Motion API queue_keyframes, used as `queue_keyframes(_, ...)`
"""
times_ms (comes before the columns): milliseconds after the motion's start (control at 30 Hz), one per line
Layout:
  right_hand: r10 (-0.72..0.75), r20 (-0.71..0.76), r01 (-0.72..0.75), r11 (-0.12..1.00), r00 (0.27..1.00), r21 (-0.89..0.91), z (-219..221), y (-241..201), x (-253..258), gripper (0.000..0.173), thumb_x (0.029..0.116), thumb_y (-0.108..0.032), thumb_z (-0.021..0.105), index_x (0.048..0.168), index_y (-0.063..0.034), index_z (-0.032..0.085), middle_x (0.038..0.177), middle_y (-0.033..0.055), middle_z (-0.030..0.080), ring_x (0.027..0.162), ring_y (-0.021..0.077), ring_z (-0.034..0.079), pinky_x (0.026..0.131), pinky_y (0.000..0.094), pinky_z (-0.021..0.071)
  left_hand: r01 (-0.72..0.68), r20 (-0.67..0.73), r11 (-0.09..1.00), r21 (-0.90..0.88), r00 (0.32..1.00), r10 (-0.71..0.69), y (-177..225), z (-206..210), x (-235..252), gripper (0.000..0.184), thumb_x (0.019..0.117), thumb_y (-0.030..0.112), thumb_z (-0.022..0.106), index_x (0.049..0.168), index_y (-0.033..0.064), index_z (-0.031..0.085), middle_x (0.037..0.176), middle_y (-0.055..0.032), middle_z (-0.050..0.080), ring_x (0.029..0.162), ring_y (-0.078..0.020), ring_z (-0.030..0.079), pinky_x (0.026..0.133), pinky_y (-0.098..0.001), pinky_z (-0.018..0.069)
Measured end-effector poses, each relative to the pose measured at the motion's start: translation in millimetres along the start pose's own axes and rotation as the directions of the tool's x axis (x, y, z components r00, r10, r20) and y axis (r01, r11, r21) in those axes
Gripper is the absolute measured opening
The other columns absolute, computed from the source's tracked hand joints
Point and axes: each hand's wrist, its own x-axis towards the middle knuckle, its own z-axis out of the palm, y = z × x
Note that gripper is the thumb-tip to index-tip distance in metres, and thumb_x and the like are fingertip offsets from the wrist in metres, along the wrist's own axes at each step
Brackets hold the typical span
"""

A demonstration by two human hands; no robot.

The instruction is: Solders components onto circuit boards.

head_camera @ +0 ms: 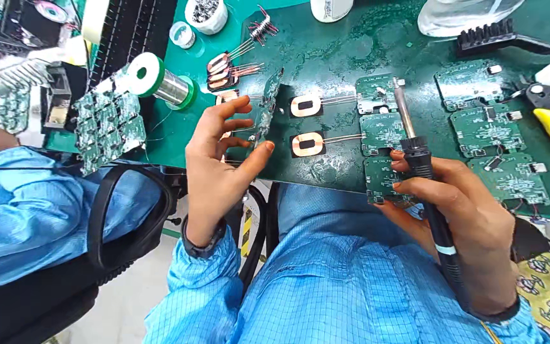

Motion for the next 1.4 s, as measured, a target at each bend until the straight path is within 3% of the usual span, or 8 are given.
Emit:
queue_keyframes(333, -0.103, -0.046, 0.105, 0.993, 0.994, 0.048, -4.5, 6.2, 0.9, 0.026, 0.0936, -0.038, 0.075, 0.109, -0.0212, 0.062, 0.119, 0.0005, 0.061, 0.128, 0.0156, 0.052, 0.108, 0.0322, 0.0406, -0.101, 0.116, 0.961, 0.259, 0.991, 0.073, -0.1, 13.9, -4.4, 0.061, 0.089, 0.043, 0.076, 0.135, 0.0034, 0.063, 0.128, -0.0163, 0.064, 0.113, -0.0209, 0.065, 0.083, -0.0324, 0.058)
queue_keyframes(500, -0.085, -0.157, 0.086, 0.996, 0.984, -0.006, -3.4, 17.6, 2.4, 0.021, 0.0953, -0.031, 0.073, 0.105, -0.0152, 0.062, 0.113, 0.0058, 0.063, 0.121, 0.0179, 0.056, 0.105, 0.0318, 0.0422, -0.205, 0.21, 0.81, 0.55, 0.972, 0.103, 3.4, -27.3, 39.0, 0.035, 0.1009, 0.02, 0.062, 0.129, -0.0008, 0.066, 0.126, -0.0226, 0.065, 0.113, -0.0372, 0.064, 0.094, -0.0509, 0.0526)
queue_keyframes(600, -0.098, -0.149, 0.09, 0.994, 0.984, -0.064, 1.4, 17.7, 2.8, 0.016, 0.0983, -0.027, 0.069, 0.105, -0.014, 0.062, 0.111, 0.0096, 0.064, 0.121, 0.0214, 0.056, 0.104, 0.0316, 0.0413, -0.247, 0.379, 0.748, 0.616, 0.925, -0.007, -12.5, -49.8, 91.8, 0.035, 0.0991, 0.013, 0.063, 0.13, -0.0031, 0.064, 0.133, -0.0272, 0.061, 0.131, -0.0506, 0.049, 0.109, -0.0645, 0.0373)
queue_keyframes(767, -0.093, -0.176, 0.077, 0.992, 0.98, -0.096, 2.7, 18.3, 1.8, 0.012, 0.1, -0.023, 0.065, 0.104, -0.0124, 0.062, 0.108, 0.0113, 0.065, 0.119, 0.0231, 0.056, 0.104, 0.0323, 0.0401, -0.119, 0.454, 0.701, 0.703, 0.834, -0.313, -39.5, -60.5, 158.5, 0.042, 0.0989, 0.021, 0.068, 0.133, -0.0032, 0.063, 0.135, -0.0319, 0.06, 0.129, -0.0536, 0.053, 0.105, -0.0742, 0.0349)
queue_keyframes(967, -0.125, -0.181, 0.103, 0.987, 0.975, -0.126, 3.2, 21.3, 2.4, 0.009, 0.1008, -0.021, 0.063, 0.103, -0.0123, 0.063, 0.106, 0.0114, 0.064, 0.117, 0.023, 0.056, 0.104, 0.0293, 0.0393, -0.044, 0.417, 0.703, 0.71, 0.831, -0.369, -48.9, -53.6, 174.0, 0.024, 0.0946, 0.012, 0.073, 0.114, -0.0024, 0.073, 0.117, -0.0293, 0.068, 0.113, -0.0495, 0.062, 0.099, -0.0699, 0.0418)
queue_keyframes(1133, -0.127, -0.187, 0.106, 0.987, 0.974, -0.118, 3.1, 21.0, 1.8, 0.008, 0.101, -0.021, 0.063, 0.103, -0.0127, 0.063, 0.107, 0.011, 0.064, 0.117, 0.0228, 0.056, 0.104, 0.0297, 0.0391, 0.025, 0.404, 0.738, 0.675, 0.824, -0.397, -48.0, -59.0, 172.7, 0.025, 0.0914, 0.011, 0.076, 0.112, -0.0019, 0.071, 0.116, -0.028, 0.068, 0.109, -0.0466, 0.064, 0.095, -0.0665, 0.0458)
queue_keyframes(1267, -0.139, -0.201, 0.117, 0.986, 0.97, -0.12, 4.0, 21.3, 1.4, 0.007, 0.1008, -0.019, 0.062, 0.104, -0.0127, 0.062, 0.107, 0.0109, 0.064, 0.117, 0.023, 0.056, 0.103, 0.0302, 0.0394, 0.02, 0.46, 0.785, 0.62, 0.801, -0.383, -56.8, -63.2, 176.1, 0.039, 0.0903, 0.01, 0.077, 0.125, -0.0036, 0.065, 0.117, -0.0229, 0.069, 0.108, -0.0395, 0.067, 0.095, -0.0595, 0.0506)
queue_keyframes(1400, -0.166, -0.222, 0.135, 0.979, 0.961, -0.151, 6.2, 22.4, 0.3, 0.006, 0.1002, -0.018, 0.062, 0.104, -0.0132, 0.063, 0.106, 0.0103, 0.064, 0.117, 0.0228, 0.056, 0.103, 0.0293, 0.0399, -0.049, 0.507, 0.786, 0.616, 0.788, -0.348, -55.7, -64.2, 178.6, 0.029, 0.0902, 0.008, 0.076, 0.116, -0.0028, 0.071, 0.113, -0.0224, 0.071, 0.107, -0.0379, 0.067, 0.096, -0.0584, 0.0491)
